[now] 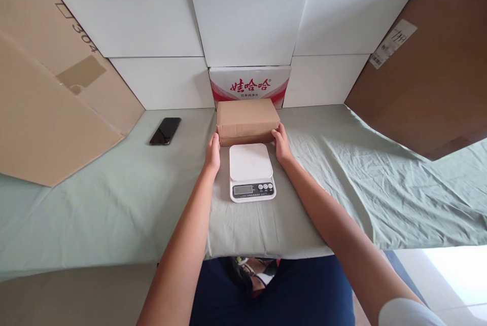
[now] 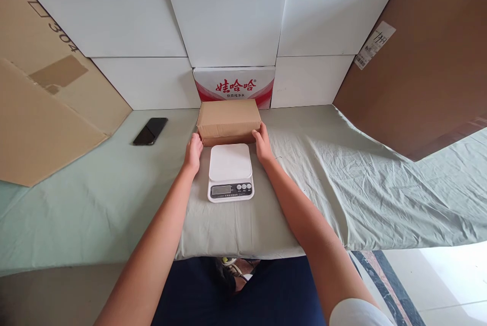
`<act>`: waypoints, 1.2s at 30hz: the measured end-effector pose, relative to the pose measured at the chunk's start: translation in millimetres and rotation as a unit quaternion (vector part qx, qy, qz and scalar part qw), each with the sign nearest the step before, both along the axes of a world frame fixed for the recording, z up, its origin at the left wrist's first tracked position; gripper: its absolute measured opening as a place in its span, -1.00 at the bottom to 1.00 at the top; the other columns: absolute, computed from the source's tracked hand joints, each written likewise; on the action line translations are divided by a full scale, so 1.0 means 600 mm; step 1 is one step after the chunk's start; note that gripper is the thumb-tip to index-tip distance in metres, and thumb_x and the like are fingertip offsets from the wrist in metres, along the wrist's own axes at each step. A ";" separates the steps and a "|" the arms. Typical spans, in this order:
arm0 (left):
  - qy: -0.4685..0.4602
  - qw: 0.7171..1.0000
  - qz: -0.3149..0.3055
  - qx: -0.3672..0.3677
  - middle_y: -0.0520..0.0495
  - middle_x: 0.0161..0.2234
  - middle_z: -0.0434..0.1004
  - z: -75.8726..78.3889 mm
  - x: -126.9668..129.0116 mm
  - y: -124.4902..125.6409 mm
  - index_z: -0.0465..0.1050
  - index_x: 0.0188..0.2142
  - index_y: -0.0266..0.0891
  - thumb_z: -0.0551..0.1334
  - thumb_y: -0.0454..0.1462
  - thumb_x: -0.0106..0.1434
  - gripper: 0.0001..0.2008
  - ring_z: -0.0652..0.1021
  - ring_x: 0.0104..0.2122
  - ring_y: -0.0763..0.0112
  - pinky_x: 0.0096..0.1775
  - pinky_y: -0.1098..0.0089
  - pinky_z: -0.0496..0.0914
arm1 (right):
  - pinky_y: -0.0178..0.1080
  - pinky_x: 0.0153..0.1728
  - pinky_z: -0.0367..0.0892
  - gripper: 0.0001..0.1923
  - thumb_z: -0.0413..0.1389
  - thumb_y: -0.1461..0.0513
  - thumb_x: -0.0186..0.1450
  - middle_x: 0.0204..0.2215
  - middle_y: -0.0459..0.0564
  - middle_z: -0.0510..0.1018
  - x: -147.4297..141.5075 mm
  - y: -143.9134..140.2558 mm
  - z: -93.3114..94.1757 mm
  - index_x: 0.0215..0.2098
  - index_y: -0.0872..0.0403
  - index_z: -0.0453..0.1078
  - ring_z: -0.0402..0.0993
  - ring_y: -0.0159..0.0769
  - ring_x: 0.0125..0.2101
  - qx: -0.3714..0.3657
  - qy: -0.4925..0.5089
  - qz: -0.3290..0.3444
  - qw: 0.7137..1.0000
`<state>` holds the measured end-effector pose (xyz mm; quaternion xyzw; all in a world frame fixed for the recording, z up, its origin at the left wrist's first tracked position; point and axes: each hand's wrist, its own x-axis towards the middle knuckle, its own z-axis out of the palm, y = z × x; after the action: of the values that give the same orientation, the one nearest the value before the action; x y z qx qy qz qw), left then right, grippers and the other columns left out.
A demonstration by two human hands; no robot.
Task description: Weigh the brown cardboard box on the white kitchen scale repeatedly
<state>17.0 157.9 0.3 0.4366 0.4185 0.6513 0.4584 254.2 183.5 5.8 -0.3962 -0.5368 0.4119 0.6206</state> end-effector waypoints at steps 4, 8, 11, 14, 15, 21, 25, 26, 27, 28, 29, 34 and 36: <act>0.000 1.000 0.006 0.003 -0.18 0.36 0.29 0.004 0.001 0.001 0.38 0.24 -0.18 0.09 0.19 0.32 -0.32 0.26 0.38 0.13 0.37 0.18 0.14 | 0.09 0.40 0.07 -0.50 0.04 0.08 0.27 0.28 -0.07 0.38 -0.001 0.000 0.001 0.17 -0.09 0.25 0.19 -0.16 0.34 -0.002 0.034 -0.004 0.999; 0.001 1.000 0.009 0.010 -0.17 0.36 0.28 0.005 0.001 0.000 0.36 0.26 -0.18 0.08 0.18 0.33 -0.31 0.26 0.38 0.14 0.36 0.21 0.14 | 0.09 0.40 0.06 -0.49 0.03 0.08 0.26 0.29 -0.06 0.38 0.000 0.002 -0.001 0.17 -0.08 0.25 0.18 -0.18 0.35 -0.011 0.042 -0.012 0.999; 0.004 1.000 0.015 0.009 -0.16 0.37 0.26 0.000 -0.001 0.002 0.35 0.27 -0.18 0.07 0.16 0.35 -0.32 0.24 0.39 0.16 0.37 0.23 0.13 | 0.08 0.40 0.07 -0.51 0.03 0.09 0.26 0.27 -0.04 0.39 0.000 0.002 -0.002 0.16 -0.07 0.26 0.21 -0.18 0.33 -0.007 0.043 -0.016 0.999; 0.023 0.999 0.023 0.000 -0.17 0.38 0.24 -0.010 -0.006 0.009 0.31 0.29 -0.19 0.05 0.17 0.36 -0.31 0.23 0.39 0.17 0.37 0.21 0.11 | 0.07 0.39 0.10 -0.54 0.03 0.10 0.27 0.26 -0.05 0.41 0.000 0.002 -0.002 0.14 -0.08 0.28 0.22 -0.17 0.33 -0.012 0.043 -0.020 0.999; 0.033 0.999 0.024 -0.002 -0.17 0.38 0.23 -0.014 -0.008 0.012 0.30 0.30 -0.18 0.05 0.18 0.36 -0.30 0.23 0.39 0.17 0.37 0.19 0.11 | 0.07 0.39 0.11 -0.54 0.03 0.10 0.27 0.26 -0.06 0.41 0.000 0.002 -0.002 0.13 -0.08 0.29 0.22 -0.17 0.33 -0.014 0.041 -0.021 0.999; 0.065 0.998 0.020 -0.002 -0.15 0.34 0.32 -0.027 -0.012 0.018 0.30 0.30 -0.16 0.03 0.19 0.36 -0.31 0.28 0.37 0.15 0.36 0.15 0.14 | 0.07 0.38 0.13 -0.56 0.02 0.09 0.28 0.23 -0.07 0.44 0.002 0.000 -0.003 0.12 -0.07 0.32 0.28 -0.11 0.28 -0.008 0.018 -0.016 1.000; 0.071 0.997 0.007 0.009 -0.09 0.38 0.26 -0.025 -0.012 0.008 0.30 0.30 -0.11 0.04 0.18 0.37 -0.33 0.21 0.40 0.17 0.38 0.18 0.10 | 0.07 0.39 0.07 -0.50 0.01 0.11 0.29 0.25 -0.07 0.41 -0.002 -0.008 0.001 0.20 -0.10 0.27 0.25 -0.10 0.29 0.038 -0.048 -0.037 0.997; 0.071 0.997 0.007 0.007 -0.08 0.38 0.24 -0.024 -0.012 0.007 0.29 0.31 -0.10 0.04 0.18 0.37 -0.33 0.19 0.41 0.18 0.39 0.18 0.08 | 0.06 0.40 0.05 -0.48 0.01 0.11 0.29 0.27 -0.07 0.38 -0.004 -0.010 0.002 0.23 -0.10 0.24 0.22 -0.10 0.30 0.047 -0.062 -0.042 0.996; 0.071 0.997 0.008 0.004 -0.09 0.39 0.24 -0.024 -0.011 0.005 0.28 0.31 -0.11 0.04 0.18 0.36 -0.32 0.18 0.41 0.18 0.39 0.17 0.08 | 0.06 0.41 0.04 -0.46 0.02 0.11 0.30 0.30 -0.07 0.35 -0.006 -0.013 0.004 0.24 -0.10 0.22 0.20 -0.10 0.32 0.053 -0.071 -0.044 0.995; 0.070 0.998 0.011 -0.001 -0.10 0.39 0.23 -0.024 -0.011 0.005 0.28 0.32 -0.12 0.06 0.18 0.36 -0.32 0.18 0.41 0.18 0.39 0.16 0.07 | 0.05 0.41 0.02 -0.45 0.02 0.11 0.30 0.31 -0.06 0.33 -0.008 -0.014 0.005 0.26 -0.10 0.21 0.18 -0.10 0.33 0.054 -0.076 -0.045 0.995; 0.068 0.998 0.014 -0.004 -0.12 0.39 0.23 -0.024 -0.010 0.005 0.27 0.32 -0.13 0.07 0.17 0.36 -0.31 0.19 0.41 0.18 0.39 0.15 0.07 | 0.06 0.42 0.01 -0.43 0.03 0.10 0.29 0.33 -0.06 0.31 -0.010 -0.015 0.006 0.27 -0.09 0.19 0.16 -0.10 0.34 0.052 -0.077 -0.043 0.995; 0.074 0.996 0.030 0.039 -0.13 0.35 0.31 -0.010 -0.006 0.000 0.35 0.26 -0.11 0.13 0.15 0.34 -0.37 0.25 0.39 0.15 0.37 0.12 0.11 | 0.05 0.44 -0.03 -0.36 0.07 0.06 0.28 0.36 -0.05 0.26 -0.015 -0.015 0.011 0.31 -0.08 0.13 0.11 -0.11 0.37 0.066 -0.077 -0.008 0.995; 0.083 0.993 0.037 0.073 -0.14 0.32 0.34 0.005 -0.005 -0.010 0.38 0.23 -0.11 0.13 0.13 0.34 -0.40 0.25 0.38 0.14 0.37 0.13 0.11 | 0.03 0.44 -0.01 -0.32 0.08 0.01 0.29 0.38 -0.06 0.22 -0.015 -0.019 0.019 0.34 -0.11 0.08 0.10 -0.12 0.38 0.100 -0.076 0.004 0.992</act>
<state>14.2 151.8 3.4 0.5053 0.4225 0.6582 0.3646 245.1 172.1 17.0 -0.3597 -0.6226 0.3275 0.6129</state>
